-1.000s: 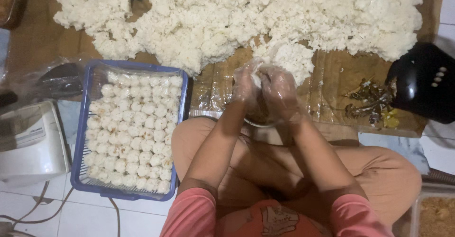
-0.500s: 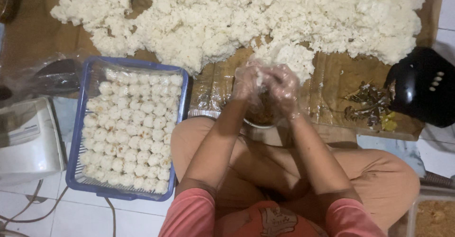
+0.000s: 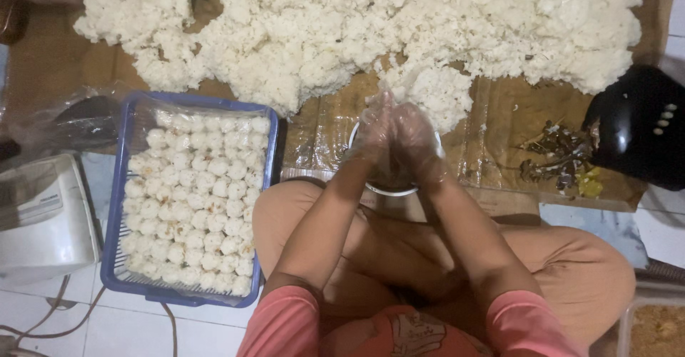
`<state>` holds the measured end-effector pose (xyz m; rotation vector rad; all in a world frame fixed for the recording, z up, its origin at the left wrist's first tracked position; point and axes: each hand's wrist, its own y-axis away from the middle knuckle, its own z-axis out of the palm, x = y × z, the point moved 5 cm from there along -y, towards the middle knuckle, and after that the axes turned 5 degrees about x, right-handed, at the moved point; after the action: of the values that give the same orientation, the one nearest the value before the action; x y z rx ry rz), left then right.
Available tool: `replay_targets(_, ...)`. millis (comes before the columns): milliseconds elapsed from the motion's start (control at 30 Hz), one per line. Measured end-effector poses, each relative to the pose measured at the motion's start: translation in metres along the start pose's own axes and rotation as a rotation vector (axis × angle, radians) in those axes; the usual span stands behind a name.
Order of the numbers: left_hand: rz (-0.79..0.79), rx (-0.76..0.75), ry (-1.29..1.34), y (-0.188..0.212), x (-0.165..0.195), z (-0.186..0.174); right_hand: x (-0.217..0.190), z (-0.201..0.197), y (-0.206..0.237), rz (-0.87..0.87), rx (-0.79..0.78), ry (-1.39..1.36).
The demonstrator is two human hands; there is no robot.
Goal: The person, wearing disposable gloves, sits on the floor and shapes balls from a white flaky material, presses a portion of brown filling from a bowl into each ball, closes the material around it, and places the finished ball into a blue perforated tray, repeating the cycle.
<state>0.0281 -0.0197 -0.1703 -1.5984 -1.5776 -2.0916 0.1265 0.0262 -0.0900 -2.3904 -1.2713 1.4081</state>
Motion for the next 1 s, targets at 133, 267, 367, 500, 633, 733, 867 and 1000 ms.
replay_targets(133, 0.047, -0.011, 0.279, -0.010, -0.001, 0.005, 0.023, 0.014, -0.004, 0.895, 0.106, -0.669)
replay_targets(267, 0.211, 0.041, 0.034, -0.015, 0.004, -0.004, -0.004, 0.011, -0.017, 0.840, -0.017, -0.781)
replay_targets(367, 0.104, 0.150, -0.006, -0.020, -0.003, -0.019, -0.034, 0.000, -0.022, 0.547, -0.174, -0.690)
replay_targets(500, 0.080, 0.239, -0.123, -0.031, -0.009, -0.030, -0.078, -0.034, -0.024, -0.261, -0.114, -0.175)
replay_targets(633, 0.733, 0.184, -0.264, -0.022, 0.013, -0.022, -0.081, -0.035, -0.019, -0.274, -0.153, -0.180)
replay_targets(733, 0.215, 0.077, 0.303, -0.023, -0.011, -0.025, -0.074, -0.025, -0.014, -0.327, -0.090, -0.153)
replay_targets(867, 0.196, 0.181, 0.107, -0.009, -0.008, -0.026, -0.056, -0.018, -0.006, -0.494, -0.017, -0.103)
replay_targets(1000, 0.166, 0.152, 0.438, -0.024, -0.012, -0.013, -0.041, -0.013, -0.015, -0.635, -0.145, 0.322)
